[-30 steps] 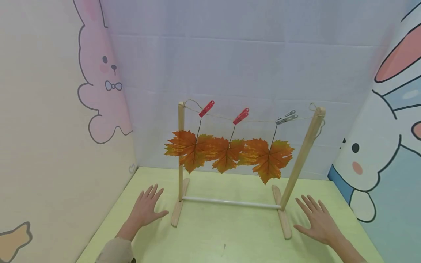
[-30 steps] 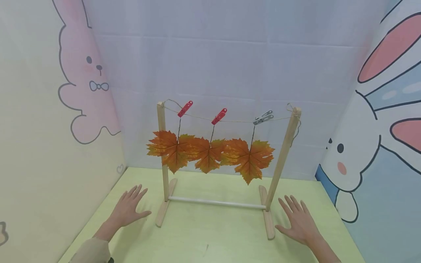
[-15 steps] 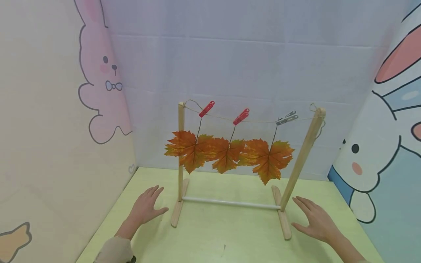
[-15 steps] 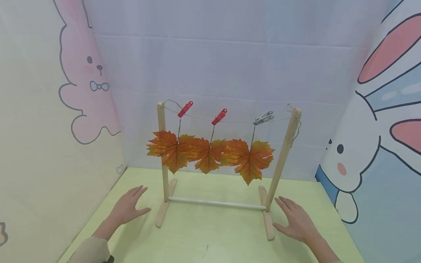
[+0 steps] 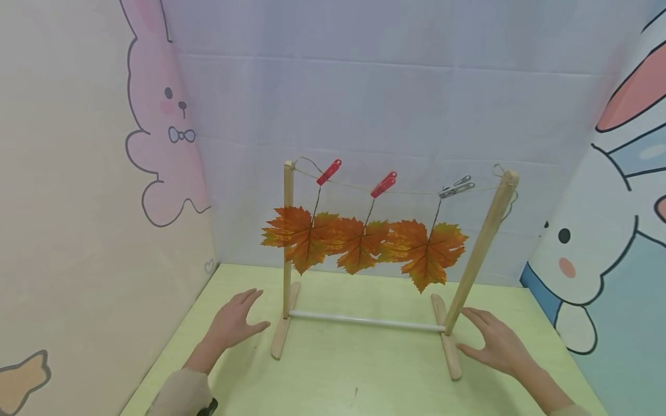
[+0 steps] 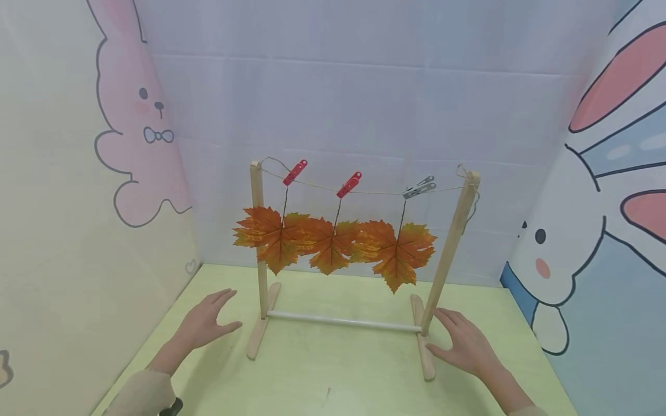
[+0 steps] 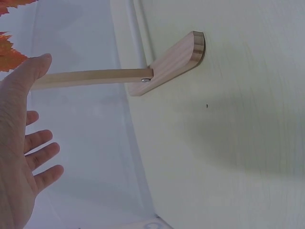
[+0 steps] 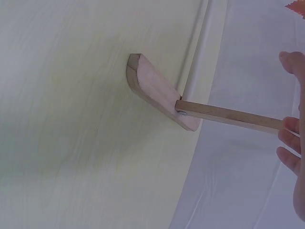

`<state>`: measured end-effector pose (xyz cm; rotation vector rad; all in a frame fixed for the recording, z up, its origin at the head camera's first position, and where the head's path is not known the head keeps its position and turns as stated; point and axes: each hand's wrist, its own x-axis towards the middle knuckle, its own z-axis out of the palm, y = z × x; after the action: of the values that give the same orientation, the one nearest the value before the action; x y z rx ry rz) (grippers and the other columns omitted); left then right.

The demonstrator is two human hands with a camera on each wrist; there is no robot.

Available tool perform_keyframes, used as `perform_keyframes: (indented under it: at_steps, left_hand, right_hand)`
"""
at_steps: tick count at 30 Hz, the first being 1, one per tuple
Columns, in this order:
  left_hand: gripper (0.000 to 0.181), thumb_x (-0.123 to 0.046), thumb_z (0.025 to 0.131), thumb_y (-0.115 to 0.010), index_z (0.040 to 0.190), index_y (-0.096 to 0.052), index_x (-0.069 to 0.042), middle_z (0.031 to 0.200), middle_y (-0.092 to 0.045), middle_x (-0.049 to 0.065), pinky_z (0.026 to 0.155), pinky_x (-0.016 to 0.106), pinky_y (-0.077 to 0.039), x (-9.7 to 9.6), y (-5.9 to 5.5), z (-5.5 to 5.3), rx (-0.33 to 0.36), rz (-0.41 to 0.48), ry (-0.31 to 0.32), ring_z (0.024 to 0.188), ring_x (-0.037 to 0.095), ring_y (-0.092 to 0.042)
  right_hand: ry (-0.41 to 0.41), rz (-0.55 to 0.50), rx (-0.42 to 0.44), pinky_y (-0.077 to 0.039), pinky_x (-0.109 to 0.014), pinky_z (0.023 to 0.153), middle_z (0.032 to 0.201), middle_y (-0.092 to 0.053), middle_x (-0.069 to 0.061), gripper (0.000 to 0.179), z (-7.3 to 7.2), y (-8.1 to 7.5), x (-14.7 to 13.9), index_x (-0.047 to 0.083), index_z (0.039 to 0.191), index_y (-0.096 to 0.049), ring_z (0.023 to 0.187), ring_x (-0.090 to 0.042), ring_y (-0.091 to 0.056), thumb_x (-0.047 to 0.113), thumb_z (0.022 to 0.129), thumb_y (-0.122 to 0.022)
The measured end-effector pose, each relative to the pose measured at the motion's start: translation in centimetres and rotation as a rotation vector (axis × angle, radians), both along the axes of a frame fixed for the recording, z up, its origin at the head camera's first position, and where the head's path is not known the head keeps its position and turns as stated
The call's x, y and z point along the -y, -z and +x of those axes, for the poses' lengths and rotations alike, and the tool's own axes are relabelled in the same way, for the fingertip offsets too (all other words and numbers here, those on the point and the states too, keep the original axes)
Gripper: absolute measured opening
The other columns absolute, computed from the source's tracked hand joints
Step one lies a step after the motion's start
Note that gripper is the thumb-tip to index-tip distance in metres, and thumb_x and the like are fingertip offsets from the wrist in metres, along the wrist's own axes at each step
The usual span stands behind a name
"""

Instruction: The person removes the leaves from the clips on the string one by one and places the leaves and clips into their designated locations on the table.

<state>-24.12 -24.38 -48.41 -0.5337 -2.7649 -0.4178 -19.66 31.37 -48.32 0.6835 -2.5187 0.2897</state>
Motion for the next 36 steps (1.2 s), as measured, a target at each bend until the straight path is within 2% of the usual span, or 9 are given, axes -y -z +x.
perform_keyframes:
  at_steps: [12,23,29,36]
  left_hand:
    - [0.071,-0.039,0.071,-0.074,0.126,-0.049,-0.002,0.123,-0.052,0.018,0.083,0.049,-0.045,-1.1,-1.3,-0.7,-0.06,0.003,0.048,0.11,0.035,-0.05]
    - [0.067,-0.038,0.071,-0.074,0.125,-0.051,-0.004,0.121,-0.054,0.015,0.082,0.047,-0.047,-2.0,-2.8,-1.5,-0.082,0.007,0.05,0.11,0.032,-0.051]
    - [0.064,-0.037,0.071,-0.074,0.122,-0.053,-0.004,0.117,-0.057,0.014,0.079,0.045,-0.048,-2.5,-3.5,-1.7,-0.133,0.01,0.077,0.106,0.031,-0.054]
    - [0.062,-0.037,0.07,-0.075,0.119,-0.056,-0.004,0.113,-0.059,0.013,0.076,0.043,-0.05,-2.9,-4.2,-1.9,-0.196,0.002,0.108,0.102,0.029,-0.057]
  right_hand:
    - [-0.02,-0.043,-0.011,-0.05,-0.044,0.068,0.102,-0.061,-0.012,0.066,-0.6,-0.9,1.3,0.002,0.113,-0.059,0.091,-0.028,-0.059,0.028,0.058,-0.083]
    - [-0.107,-0.049,-0.077,-0.051,-0.04,0.066,0.097,-0.062,-0.008,0.059,-1.1,-2.0,2.7,0.002,0.108,-0.061,0.086,-0.024,-0.06,0.02,0.056,-0.083]
    - [-0.162,-0.052,-0.11,-0.051,-0.039,0.066,0.094,-0.063,-0.009,0.059,-1.4,-2.3,3.3,0.002,0.108,-0.062,0.082,-0.024,-0.061,0.024,0.058,-0.082]
    - [-0.176,-0.049,-0.103,-0.052,-0.039,0.066,0.096,-0.064,-0.009,0.061,-1.7,-2.9,4.1,0.003,0.112,-0.061,0.084,-0.023,-0.062,0.027,0.06,-0.082]
